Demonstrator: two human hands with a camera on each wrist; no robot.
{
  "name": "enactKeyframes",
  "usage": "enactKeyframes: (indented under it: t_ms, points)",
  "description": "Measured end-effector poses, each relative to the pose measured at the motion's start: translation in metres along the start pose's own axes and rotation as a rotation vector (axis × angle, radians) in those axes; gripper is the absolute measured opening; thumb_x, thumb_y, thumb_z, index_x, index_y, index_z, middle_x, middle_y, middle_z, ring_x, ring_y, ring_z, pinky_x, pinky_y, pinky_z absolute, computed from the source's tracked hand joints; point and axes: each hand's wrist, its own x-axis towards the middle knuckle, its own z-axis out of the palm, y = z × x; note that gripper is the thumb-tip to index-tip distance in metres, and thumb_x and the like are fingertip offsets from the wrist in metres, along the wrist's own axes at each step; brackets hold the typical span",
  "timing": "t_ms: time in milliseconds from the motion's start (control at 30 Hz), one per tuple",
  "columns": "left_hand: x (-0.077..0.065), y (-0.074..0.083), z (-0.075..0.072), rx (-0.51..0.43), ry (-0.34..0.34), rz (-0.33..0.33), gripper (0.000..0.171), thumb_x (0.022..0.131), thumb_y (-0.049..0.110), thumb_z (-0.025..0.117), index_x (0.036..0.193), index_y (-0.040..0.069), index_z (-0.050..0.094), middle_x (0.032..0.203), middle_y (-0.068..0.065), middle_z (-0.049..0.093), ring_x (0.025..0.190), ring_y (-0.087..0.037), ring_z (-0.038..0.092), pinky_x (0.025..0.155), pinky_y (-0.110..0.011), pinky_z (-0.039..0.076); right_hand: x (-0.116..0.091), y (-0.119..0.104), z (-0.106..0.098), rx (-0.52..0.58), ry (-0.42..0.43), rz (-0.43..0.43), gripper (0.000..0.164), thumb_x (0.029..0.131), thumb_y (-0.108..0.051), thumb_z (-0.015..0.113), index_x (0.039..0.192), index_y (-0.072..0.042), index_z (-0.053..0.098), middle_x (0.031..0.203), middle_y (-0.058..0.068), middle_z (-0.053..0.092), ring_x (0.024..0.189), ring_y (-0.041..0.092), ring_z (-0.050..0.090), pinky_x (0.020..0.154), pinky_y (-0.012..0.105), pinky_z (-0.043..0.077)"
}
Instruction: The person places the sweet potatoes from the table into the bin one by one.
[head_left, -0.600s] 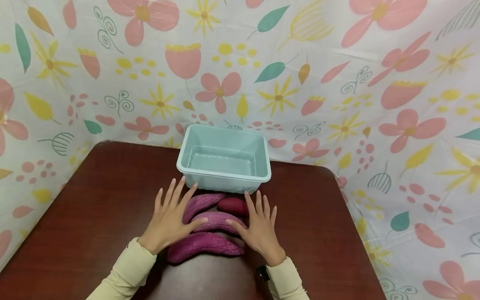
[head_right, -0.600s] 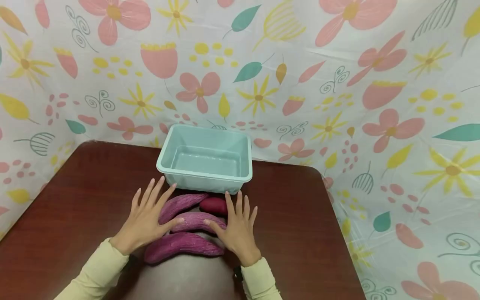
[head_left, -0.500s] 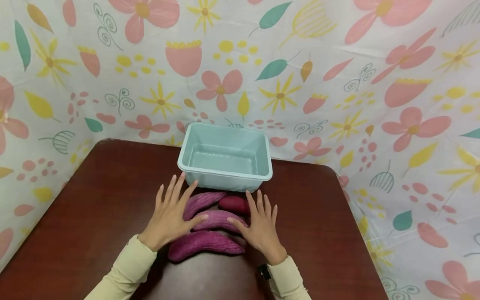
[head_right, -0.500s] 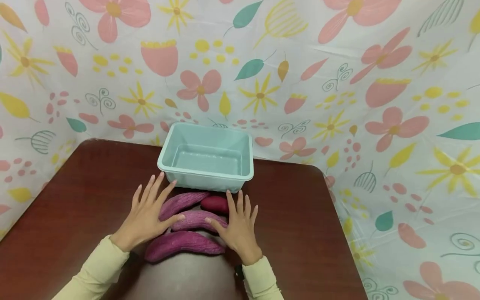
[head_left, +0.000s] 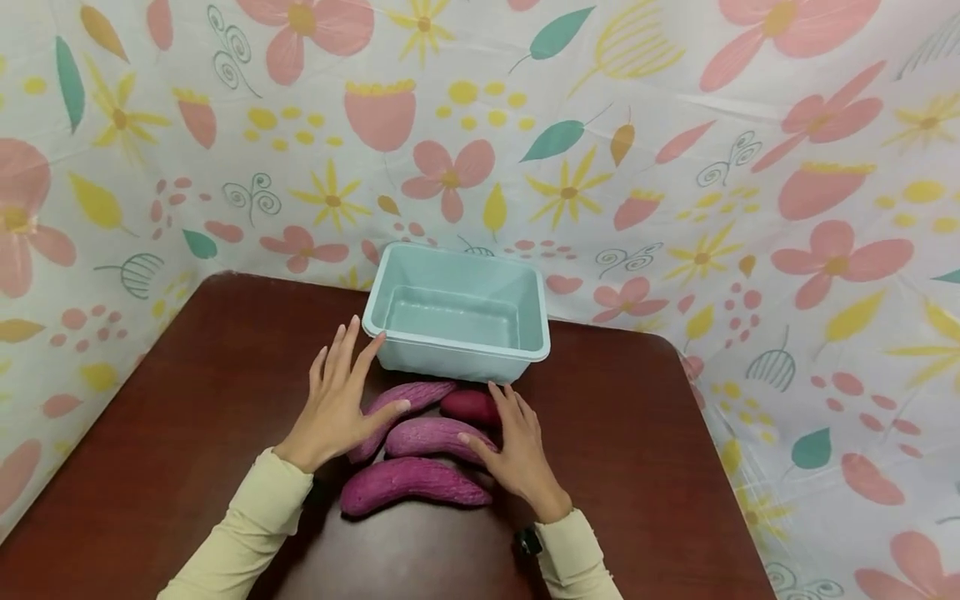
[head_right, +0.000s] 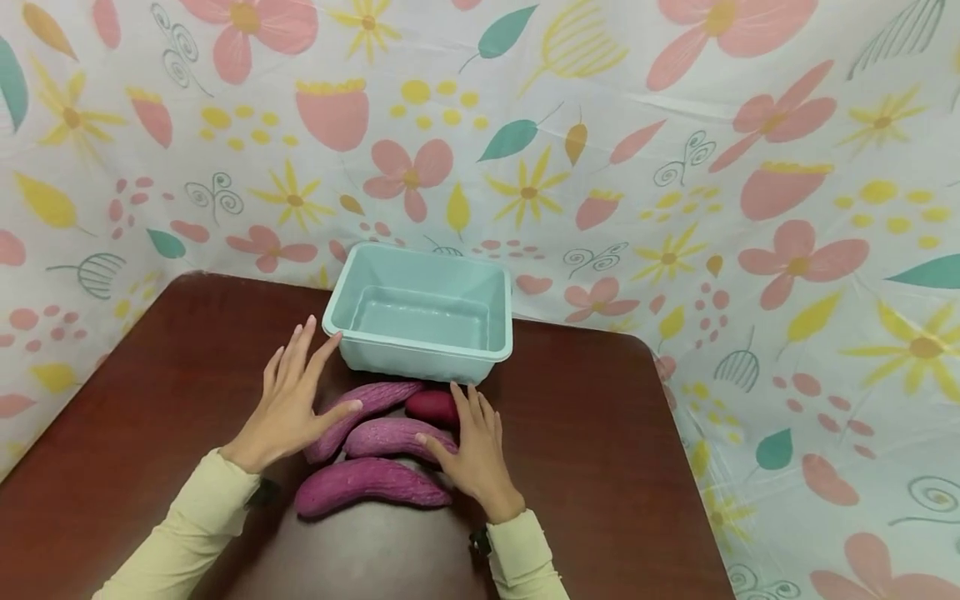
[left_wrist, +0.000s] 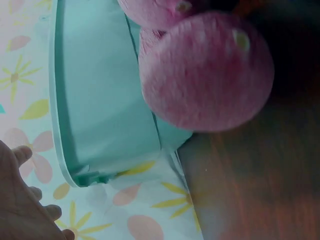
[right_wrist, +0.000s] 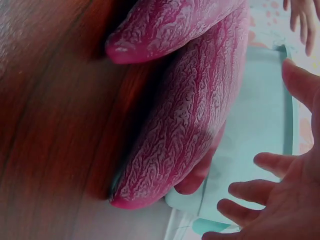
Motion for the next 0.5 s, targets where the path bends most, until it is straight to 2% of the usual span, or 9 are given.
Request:
enactKeyframes:
  t_ms: [267, 367, 500]
  points:
    - [0.029, -0.012, -0.017, 0.042, 0.025, 0.076, 0.094, 0.088, 0.067, 0.063, 0.161, 0.024, 0.022, 0.172, -0.007, -0.005, 0.158, -0.039, 0.004, 0.119, -0.065, 0.010, 0.017, 0.003, 0.000, 0.106, 0.023, -0.099, 0.079, 0.091, -0.038, 0.074, 0.156, -0.011, 0.038, 0.160, 0.020, 0.038, 0.148, 0.042, 0.033, 0.115, 0.063, 0.032]
    - [0.040, -0.015, -0.017, 0.047, 0.039, 0.084, 0.092, 0.089, 0.071, 0.059, 0.161, 0.025, 0.024, 0.172, -0.009, -0.001, 0.158, -0.039, 0.007, 0.119, -0.064, 0.012, 0.019, 0.007, 0.001, 0.112, 0.017, -0.102, 0.077, 0.092, -0.038, 0.073, 0.155, -0.011, 0.039, 0.160, 0.017, 0.039, 0.148, 0.041, 0.034, 0.116, 0.061, 0.034]
    - [0.047, -0.018, -0.012, 0.049, -0.011, 0.059, 0.091, 0.090, 0.070, 0.058, 0.162, 0.029, 0.020, 0.172, -0.009, -0.003, 0.159, -0.036, 0.003, 0.121, -0.063, 0.009, 0.014, 0.011, 0.003, 0.106, 0.013, -0.087, 0.074, 0.091, -0.035, 0.075, 0.153, -0.010, 0.043, 0.156, 0.016, 0.045, 0.145, 0.039, 0.040, 0.114, 0.060, 0.037]
